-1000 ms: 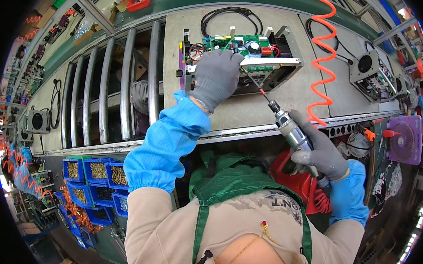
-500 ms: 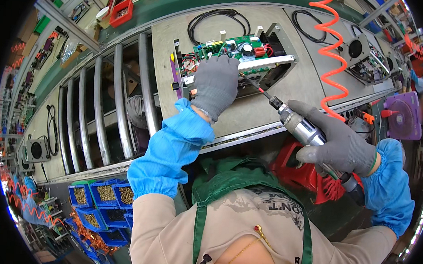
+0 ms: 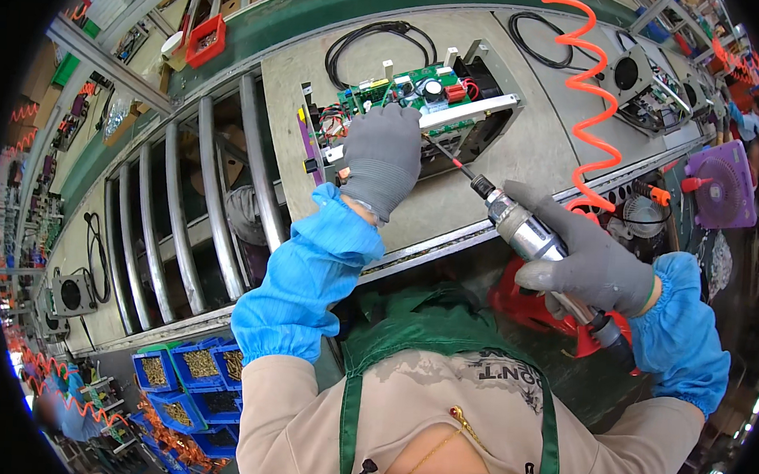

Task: Assembling a power supply unit by fastening electronic components with a pneumatic screwdriver and connecting internal wiring.

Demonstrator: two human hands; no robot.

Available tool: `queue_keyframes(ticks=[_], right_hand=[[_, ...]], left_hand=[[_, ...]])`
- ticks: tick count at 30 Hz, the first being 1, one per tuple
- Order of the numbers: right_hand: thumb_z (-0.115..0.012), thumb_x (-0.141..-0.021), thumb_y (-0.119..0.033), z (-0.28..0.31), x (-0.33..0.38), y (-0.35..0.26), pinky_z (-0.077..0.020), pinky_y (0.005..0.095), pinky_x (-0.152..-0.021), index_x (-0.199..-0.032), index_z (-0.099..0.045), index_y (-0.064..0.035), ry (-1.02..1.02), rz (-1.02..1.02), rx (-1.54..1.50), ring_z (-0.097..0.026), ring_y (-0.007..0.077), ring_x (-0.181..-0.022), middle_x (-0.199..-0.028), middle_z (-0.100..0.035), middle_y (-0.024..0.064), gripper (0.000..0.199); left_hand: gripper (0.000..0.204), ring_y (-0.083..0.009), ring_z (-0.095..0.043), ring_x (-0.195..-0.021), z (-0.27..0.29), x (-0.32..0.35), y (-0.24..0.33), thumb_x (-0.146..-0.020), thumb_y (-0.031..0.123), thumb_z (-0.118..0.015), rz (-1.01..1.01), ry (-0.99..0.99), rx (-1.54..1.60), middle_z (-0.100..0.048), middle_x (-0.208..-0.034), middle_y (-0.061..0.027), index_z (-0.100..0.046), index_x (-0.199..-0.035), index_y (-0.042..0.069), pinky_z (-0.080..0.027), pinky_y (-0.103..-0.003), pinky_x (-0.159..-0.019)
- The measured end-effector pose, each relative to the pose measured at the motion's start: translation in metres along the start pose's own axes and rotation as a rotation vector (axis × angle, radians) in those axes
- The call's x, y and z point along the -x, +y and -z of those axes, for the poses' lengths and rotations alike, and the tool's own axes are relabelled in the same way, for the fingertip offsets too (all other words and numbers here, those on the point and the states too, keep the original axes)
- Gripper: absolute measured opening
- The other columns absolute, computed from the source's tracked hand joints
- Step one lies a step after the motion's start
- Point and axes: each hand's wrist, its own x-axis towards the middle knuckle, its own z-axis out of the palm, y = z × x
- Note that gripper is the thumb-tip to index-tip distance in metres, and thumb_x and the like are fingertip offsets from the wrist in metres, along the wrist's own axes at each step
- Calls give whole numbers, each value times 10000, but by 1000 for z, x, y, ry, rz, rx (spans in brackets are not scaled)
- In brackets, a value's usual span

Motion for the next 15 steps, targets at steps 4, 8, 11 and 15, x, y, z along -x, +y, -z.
queue_keyframes(ticks=[4,8,11,15], right_hand=[[-742,-724,-243,-3,-6,12,-460,263,-815,-1466,-316,-74,24,83,68,-542,130,-904,-1104,-558,95,872],[-753,-728,-228,-7,-5,8,-454,259,-816,-1468,-313,-76,27,70,15,-536,130,-902,-1116,-564,91,874],[-742,-741,-163,-23,-13,32,-487,257,-692,-1490,-265,-115,20,99,-117,-565,115,-772,-1091,-576,94,889],[-703,-766,-75,-48,-19,53,-472,260,-473,-1514,-185,-186,44,121,-315,-544,101,-534,-956,-587,75,917]], left_hand=[[260,-253,-610,-880,-1,0,-1,-765,147,-656,-20,24,0,-622,-919,-74,-627,-1020,111,-494,-382,-763],[230,-255,-610,-886,1,1,-3,-785,148,-630,-17,19,11,-615,-920,-81,-617,-1010,100,-491,-386,-758],[197,-253,-610,-900,0,-1,-2,-814,157,-601,-16,-15,6,-609,-932,-82,-607,-1000,95,-488,-387,-753],[203,-257,-613,-909,0,-2,-1,-813,161,-605,-30,-19,4,-610,-950,-90,-605,-1002,90,-494,-390,-759]])
